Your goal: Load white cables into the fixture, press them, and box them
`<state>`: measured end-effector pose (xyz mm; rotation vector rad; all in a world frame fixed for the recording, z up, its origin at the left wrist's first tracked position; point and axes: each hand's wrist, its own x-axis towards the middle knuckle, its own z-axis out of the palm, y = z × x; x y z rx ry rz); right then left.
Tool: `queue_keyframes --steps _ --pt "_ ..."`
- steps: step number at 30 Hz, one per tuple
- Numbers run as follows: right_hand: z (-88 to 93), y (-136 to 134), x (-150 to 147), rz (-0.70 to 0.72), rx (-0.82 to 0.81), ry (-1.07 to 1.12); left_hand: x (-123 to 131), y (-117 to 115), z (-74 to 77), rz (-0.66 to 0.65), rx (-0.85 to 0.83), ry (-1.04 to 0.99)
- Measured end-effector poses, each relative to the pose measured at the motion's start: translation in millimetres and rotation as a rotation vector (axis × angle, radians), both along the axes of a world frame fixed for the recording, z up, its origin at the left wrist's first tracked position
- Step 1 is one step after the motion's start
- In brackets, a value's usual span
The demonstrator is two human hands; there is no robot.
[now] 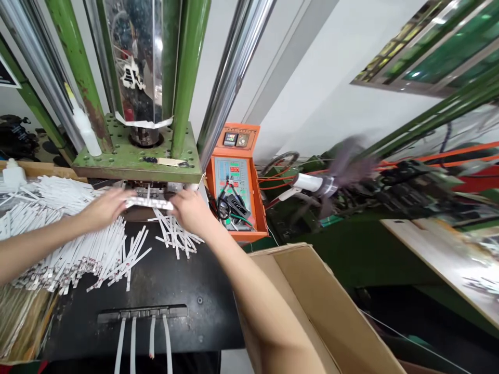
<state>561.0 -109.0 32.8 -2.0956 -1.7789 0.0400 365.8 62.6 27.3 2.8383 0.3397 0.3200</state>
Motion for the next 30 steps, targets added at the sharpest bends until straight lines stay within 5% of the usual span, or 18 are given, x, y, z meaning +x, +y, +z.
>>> queue_keyframes --steps 4,6,8,10,12,14,16,21,25,27,30 --pt "-4.8 -81.2 -55.9 0.376 0.287 0.122 -23.2 -74.4 -2.0 -0.233 -0.083 0.21" --pt "-11.5 -105.8 -76.3 0.442 0.446 0.094 -31.7 -104.0 -5.7 -0.283 -0.1 0.284" --pt "-12.0 -118.2 -80.5 0.281 0.74 0.154 -37.9 -121.8 -9.6 -0.282 -0.143 0.34" --pt "-3.8 -115.8 -69.5 -0.023 0.902 0.241 -41.6 -129.6 -12.1 -0.266 -0.175 0.379" --pt "7.8 -99.8 -52.5 -0.2 0.648 0.229 -43.1 -132.4 -12.5 -0.253 -0.165 0.392" --pt "14.9 -79.3 -42.1 -0.182 0.188 0.156 -42.8 -133.7 -11.1 -0.238 -0.128 0.357" --pt "12.5 -66.1 -46.6 -0.201 -0.022 0.055 -41.6 -135.1 -9.2 -0.218 -0.098 0.288" --pt "-20.4 -94.9 -86.9 0.112 -0.008 0.084 -35.0 -140.1 -12.8 -0.234 -0.004 0.227" --pt "-31.9 -158.0 -63.4 -0.214 0.231 0.274 -39.6 -131.5 -16.6 -0.305 -0.013 0.217" --pt "-36.5 -190.5 -43.9 -0.362 0.209 0.331 -53.3 -120.2 -11.4 -0.292 -0.058 0.226" --pt "-52.9 -217.5 -44.6 -0.369 0.19 0.221 -80.1 -107.9 1.4 -0.282 -0.117 0.331"
